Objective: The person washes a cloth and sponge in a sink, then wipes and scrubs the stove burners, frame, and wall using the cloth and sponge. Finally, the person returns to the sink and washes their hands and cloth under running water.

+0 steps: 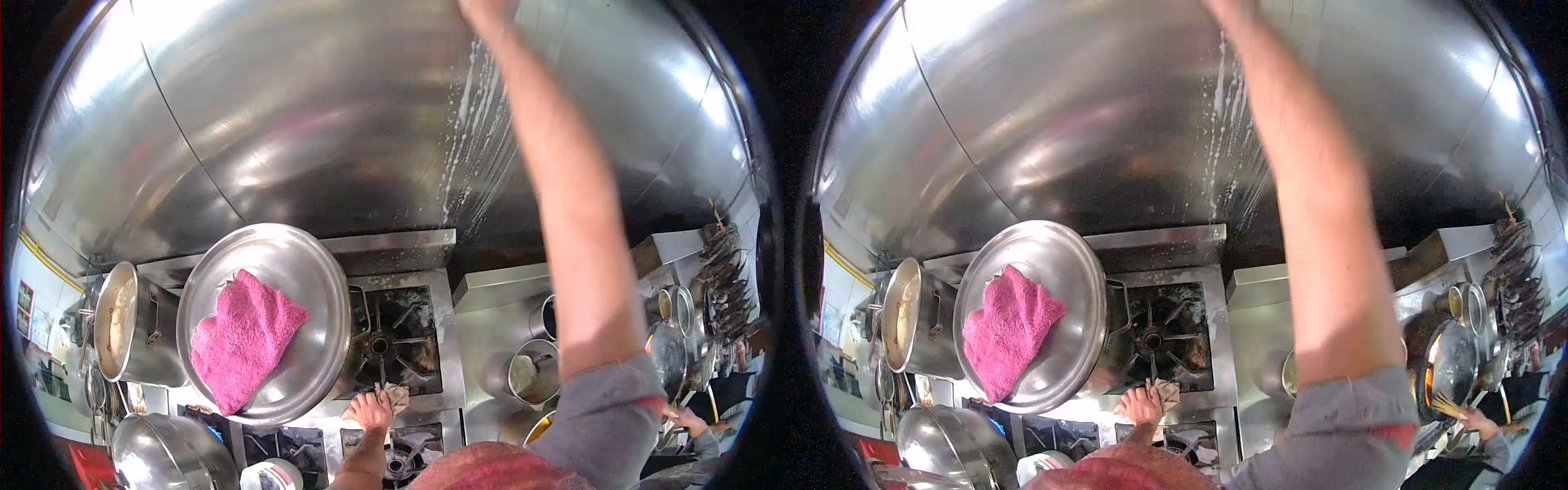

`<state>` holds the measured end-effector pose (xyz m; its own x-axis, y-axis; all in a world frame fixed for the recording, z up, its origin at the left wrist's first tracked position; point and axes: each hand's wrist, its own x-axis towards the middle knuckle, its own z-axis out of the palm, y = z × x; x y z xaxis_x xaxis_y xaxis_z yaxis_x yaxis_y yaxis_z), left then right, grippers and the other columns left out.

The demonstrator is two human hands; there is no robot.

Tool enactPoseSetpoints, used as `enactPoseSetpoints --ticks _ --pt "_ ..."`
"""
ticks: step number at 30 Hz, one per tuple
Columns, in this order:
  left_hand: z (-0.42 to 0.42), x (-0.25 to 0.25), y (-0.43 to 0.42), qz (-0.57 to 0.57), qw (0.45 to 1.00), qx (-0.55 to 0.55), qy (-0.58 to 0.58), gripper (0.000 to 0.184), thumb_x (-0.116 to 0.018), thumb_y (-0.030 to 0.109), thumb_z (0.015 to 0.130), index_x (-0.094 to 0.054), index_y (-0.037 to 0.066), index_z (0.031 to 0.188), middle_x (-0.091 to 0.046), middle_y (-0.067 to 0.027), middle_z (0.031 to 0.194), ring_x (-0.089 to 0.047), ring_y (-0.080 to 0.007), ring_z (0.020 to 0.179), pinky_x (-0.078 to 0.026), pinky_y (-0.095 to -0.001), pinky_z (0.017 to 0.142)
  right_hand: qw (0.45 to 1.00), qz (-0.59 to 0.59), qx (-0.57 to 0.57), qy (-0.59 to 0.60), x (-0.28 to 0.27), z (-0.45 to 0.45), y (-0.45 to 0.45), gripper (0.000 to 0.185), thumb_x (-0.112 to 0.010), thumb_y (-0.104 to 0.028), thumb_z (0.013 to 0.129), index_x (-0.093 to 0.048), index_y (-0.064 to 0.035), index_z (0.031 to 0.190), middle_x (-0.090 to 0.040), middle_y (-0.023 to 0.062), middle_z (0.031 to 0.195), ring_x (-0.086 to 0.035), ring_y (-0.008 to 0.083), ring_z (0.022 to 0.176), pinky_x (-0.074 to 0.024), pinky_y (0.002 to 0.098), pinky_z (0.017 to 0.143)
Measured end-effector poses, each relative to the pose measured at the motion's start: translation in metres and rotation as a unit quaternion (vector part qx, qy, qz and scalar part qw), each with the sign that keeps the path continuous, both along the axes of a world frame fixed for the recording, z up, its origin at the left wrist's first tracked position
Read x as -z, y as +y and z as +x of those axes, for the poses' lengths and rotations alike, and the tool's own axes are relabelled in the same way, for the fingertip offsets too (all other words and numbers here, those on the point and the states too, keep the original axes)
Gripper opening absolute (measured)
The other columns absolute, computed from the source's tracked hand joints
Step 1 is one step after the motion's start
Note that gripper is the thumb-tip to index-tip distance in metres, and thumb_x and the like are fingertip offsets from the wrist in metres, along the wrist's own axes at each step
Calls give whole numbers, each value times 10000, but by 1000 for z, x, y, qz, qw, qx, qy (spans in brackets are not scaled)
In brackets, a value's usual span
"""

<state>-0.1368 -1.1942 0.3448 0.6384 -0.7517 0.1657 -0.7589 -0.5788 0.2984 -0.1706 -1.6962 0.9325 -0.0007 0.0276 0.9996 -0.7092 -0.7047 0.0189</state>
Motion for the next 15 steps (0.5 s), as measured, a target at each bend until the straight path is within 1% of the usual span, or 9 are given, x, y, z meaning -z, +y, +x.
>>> enactPoseSetpoints --ticks 2,3,4,5,7,10,11,12,15 --pt "0 -2 3 6 1000 -3 -1 333 -518 402 817 -557 72 796 -528 -138 909 -464 -343 942 -298 -500 855 997 46 -65 4 124 6 28 579 -521 -149 854 -305 -140 1391 -211 172 1455 -162 406 1337 -92 578 1068" --pt "-1 -2 0 1 1000 -6 1 329 -525 401 814 -555 74 795 -529 -136 905 -464 -344 941 -298 -502 857 991 131 30 27 204 5 39 618 -554 -138 834 -299 -145 1397 -189 156 1468 -137 415 1343 -89 591 1061" --pt "0 2 0 -4 1000 -6 10 324 -539 398 808 -558 75 805 -531 -133 901 -464 -345 936 -302 -501 856 976 200 38 79 295 2 46 541 -478 -188 896 -290 -100 1395 -158 199 1467 -74 452 1343 -110 623 1042" --pt "2 4 -5 -3 1000 -9 7 324 -539 398 808 -558 75 805 -531 -133 901 -464 -345 936 -302 -501 856 958 239 39 154 376 -4 56 593 -512 -203 883 -256 -88 1405 -106 225 1469 -46 493 1329 -121 628 1037" --pt "1 4 3 9 1000 2 -12 320 -546 396 806 -563 77 812 -534 -134 914 -464 -346 940 -308 -497 855 916 361 -36 170 449 -8 81 631 -538 -183 870 -218 -107 1408 -54 198 1477 -66 508 1314 -150 635 1031" --pt "-2 -1 3 0 1000 -2 3 324 -547 402 805 -568 79 817 -541 -139 930 -463 -349 950 -311 -495 853 921 372 -28 110 424 11 86 629 -548 -173 862 -230 -98 1400 -64 198 1476 -63 525 1305 -149 643 1030" --pt "-1 -5 1 -5 1000 -5 17 325 -546 404 806 -569 80 817 -543 -139 935 -463 -349 954 -311 -496 853 951 296 -8 88 397 17 73 622 -534 -174 869 -228 -85 1403 -79 211 1472 -56 515 1313 -125 637 1036" --pt "0 -7 1 -3 1000 -1 13 328 -543 408 807 -570 82 819 -540 -135 929 -462 -344 948 -310 -494 849 974 218 12 68 357 20 64 615 -520 -176 877 -227 -72 1407 -94 225 1468 -48 506 1320 -100 631 1041" --pt "0 -4 2 -15 1000 -2 -6 328 -541 411 807 -567 83 812 -535 -133 922 -462 -340 938 -309 -490 843 990 123 -26 58 168 24 50 579 -485 -136 882 -252 -164 1412 -135 127 1487 -100 454 1334 -65 644 1038"
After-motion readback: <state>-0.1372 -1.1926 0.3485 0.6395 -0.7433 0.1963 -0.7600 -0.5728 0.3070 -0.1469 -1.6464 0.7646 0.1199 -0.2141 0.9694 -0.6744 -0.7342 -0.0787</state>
